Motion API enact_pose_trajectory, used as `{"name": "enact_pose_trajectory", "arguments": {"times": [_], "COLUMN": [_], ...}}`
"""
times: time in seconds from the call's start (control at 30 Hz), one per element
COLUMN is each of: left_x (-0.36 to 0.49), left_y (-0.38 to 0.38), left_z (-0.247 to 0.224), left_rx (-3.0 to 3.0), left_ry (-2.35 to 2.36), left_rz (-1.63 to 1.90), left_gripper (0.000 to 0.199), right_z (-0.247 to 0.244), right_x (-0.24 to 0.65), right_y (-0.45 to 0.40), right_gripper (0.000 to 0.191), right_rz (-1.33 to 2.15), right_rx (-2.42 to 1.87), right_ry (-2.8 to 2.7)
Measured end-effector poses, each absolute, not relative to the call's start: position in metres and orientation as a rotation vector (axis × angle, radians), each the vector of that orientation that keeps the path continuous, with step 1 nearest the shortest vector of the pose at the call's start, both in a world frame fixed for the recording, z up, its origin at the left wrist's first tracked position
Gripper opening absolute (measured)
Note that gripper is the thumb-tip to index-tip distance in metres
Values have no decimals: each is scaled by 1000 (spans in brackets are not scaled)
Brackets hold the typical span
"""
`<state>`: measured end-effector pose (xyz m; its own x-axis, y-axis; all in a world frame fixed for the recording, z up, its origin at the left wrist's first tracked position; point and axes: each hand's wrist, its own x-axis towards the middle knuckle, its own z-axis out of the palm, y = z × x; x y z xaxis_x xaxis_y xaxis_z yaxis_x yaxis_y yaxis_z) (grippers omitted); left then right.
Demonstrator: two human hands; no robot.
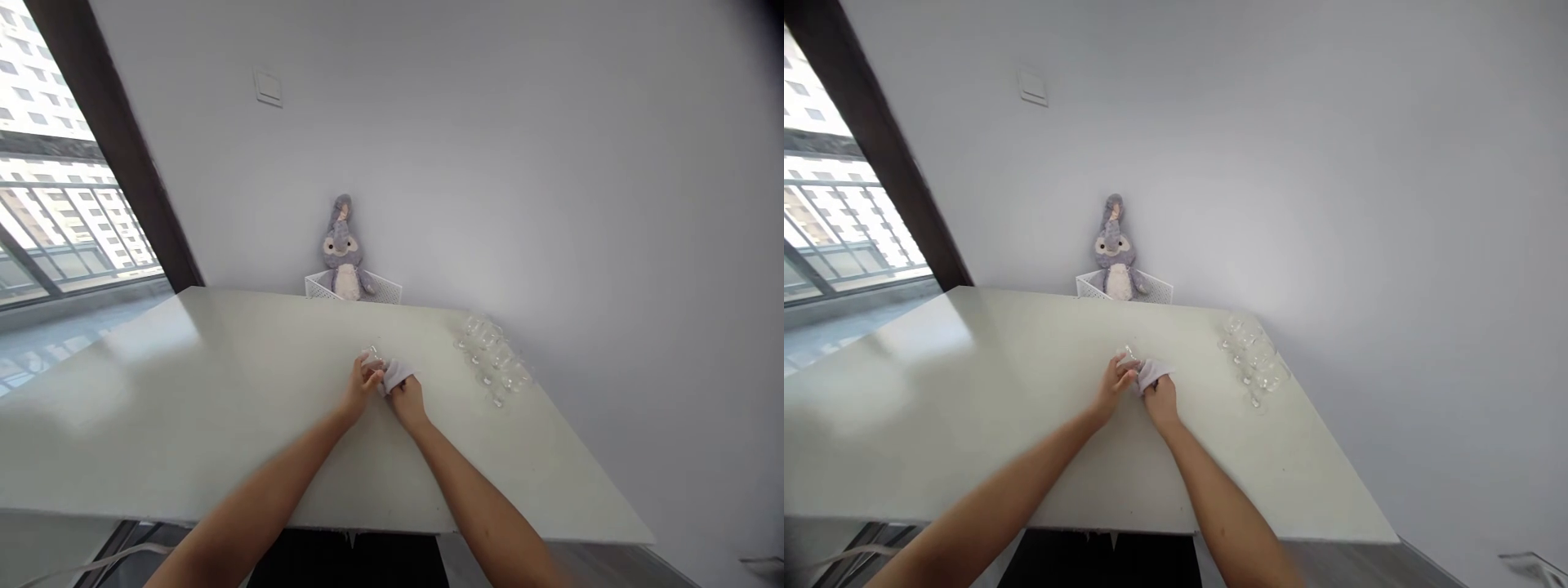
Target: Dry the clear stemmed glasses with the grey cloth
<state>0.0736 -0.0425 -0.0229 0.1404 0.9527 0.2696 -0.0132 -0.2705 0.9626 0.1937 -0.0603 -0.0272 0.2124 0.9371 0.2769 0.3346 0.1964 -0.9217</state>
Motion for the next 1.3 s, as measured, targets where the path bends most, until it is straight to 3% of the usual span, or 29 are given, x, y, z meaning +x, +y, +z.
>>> {"name": "enact_pose_trajectory", "arguments": {"times": [0.2, 0.57, 0.67, 0.8, 0.9, 1.0, 1.13, 1.2, 1.3], "left_x": [65, 64, 61, 46, 39, 43, 60, 70, 85], "left_y": [-48, -72, -76, -73, -68, -58, -43, -39, -39], "left_z": [1, 24, 27, 37, 44, 45, 35, 29, 23], "left_rx": [1058, 1106, 1090, 1120, 1136, 1136, 1029, 949, 920], "left_ry": [1000, 1079, 900, 562, 423, 496, 742, 825, 854], "left_rz": [1271, 1443, 1365, 1026, 895, 943, 1193, 1335, 1504], "left_gripper": [51, 52, 54, 59, 61, 53, 44, 44, 47], "right_z": [-18, 0, -1, -2, -3, -4, -4, -6, -11], "right_x": [197, 182, 186, 207, 212, 206, 197, 197, 199], "right_y": [-68, -76, -77, -80, -82, -78, -68, -64, -59], "right_gripper": [22, 10, 12, 25, 34, 25, 9, 10, 18], "right_rz": [646, 750, 1097, 1751, 1921, 1808, 1049, 697, 585], "right_rx": [-1171, -1103, -1092, -770, -636, -731, -1146, -1227, -1276], "right_ry": [-1385, -1721, -1599, -1352, -1171, -1211, -1436, -1436, -1300]}}
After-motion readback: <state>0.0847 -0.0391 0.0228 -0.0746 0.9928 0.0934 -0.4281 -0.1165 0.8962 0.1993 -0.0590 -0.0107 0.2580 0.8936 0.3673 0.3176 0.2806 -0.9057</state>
